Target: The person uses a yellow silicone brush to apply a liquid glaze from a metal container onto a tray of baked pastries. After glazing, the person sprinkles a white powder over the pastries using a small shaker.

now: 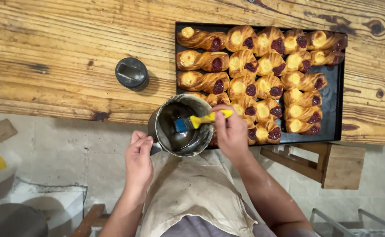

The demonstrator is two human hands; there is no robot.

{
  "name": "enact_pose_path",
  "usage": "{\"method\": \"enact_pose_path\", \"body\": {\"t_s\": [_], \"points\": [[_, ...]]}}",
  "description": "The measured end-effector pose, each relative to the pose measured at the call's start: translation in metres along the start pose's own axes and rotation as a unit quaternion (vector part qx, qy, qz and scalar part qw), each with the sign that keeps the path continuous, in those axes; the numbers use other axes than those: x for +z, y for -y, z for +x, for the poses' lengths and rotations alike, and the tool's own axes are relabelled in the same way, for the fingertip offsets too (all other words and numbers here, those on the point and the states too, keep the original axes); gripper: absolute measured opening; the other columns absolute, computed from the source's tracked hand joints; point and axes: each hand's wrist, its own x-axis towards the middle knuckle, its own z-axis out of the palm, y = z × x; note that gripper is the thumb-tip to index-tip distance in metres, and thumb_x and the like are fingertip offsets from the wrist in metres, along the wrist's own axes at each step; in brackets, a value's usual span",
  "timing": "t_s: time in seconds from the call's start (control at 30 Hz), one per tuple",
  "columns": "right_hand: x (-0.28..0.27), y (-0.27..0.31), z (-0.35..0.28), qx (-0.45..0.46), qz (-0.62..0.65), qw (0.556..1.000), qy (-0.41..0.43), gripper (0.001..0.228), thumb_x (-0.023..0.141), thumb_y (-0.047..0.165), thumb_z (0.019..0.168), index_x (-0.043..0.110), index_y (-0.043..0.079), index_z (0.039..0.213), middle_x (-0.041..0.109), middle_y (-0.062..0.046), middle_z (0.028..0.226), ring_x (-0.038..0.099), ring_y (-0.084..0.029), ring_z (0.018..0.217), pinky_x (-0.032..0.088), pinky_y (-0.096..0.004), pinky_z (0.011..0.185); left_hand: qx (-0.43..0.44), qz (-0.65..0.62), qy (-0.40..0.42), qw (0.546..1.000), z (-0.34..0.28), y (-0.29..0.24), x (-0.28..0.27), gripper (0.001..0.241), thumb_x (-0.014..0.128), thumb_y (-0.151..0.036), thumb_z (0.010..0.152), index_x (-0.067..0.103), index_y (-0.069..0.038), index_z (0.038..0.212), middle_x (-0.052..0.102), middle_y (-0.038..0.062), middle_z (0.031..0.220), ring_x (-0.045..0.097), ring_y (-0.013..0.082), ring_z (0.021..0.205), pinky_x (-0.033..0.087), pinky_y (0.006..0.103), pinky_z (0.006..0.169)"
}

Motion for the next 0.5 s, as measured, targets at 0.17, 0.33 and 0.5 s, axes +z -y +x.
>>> {"method": "enact_pose_path", "body": {"t_s": [0.17, 0.33, 0.5], "points": [[-0.043, -0.001, 0.020, 0.148, 0.115, 0.970, -0.156, 0.030, 0.035, 0.023, 0.112, 0.061, 0.008, 0.108, 0.061, -0.005, 0.079, 0.052, -0.012, 0.058, 0.046, -0.020, 0.055, 0.001, 0.006, 0.016, 1.000, 0.006, 0.001, 0.001, 0.034, 0.059, -0.008, 0.096, 0.053, -0.008, 0.063, 0.038, 0.005, 0.086, 0.038, 0.0162, 0.082, 0.034, 0.0290, 0.077], [-0.067, -0.043, 0.063, 0.104, 0.228, 0.913, -0.321, 0.023, 0.040, 0.028, 0.110, 0.055, 0.012, 0.104, 0.058, 0.003, 0.080, 0.058, -0.004, 0.059, 0.047, -0.011, 0.055, 0.017, 0.005, 0.011, 1.000, 0.012, -0.002, 0.009, 0.032, 0.060, -0.007, 0.096, 0.054, -0.008, 0.064, 0.040, 0.005, 0.086, 0.039, 0.0153, 0.083, 0.035, 0.0289, 0.077], [-0.050, -0.124, 0.100, 0.111, 0.094, 0.957, -0.252, 0.029, 0.034, 0.026, 0.112, 0.057, 0.008, 0.110, 0.062, -0.003, 0.080, 0.059, -0.008, 0.067, 0.048, -0.016, 0.061, 0.015, 0.001, 0.000, 1.000, 0.008, -0.006, 0.010, 0.033, 0.059, -0.008, 0.097, 0.052, -0.010, 0.065, 0.039, 0.004, 0.087, 0.038, 0.0146, 0.084, 0.034, 0.0280, 0.078]]}}
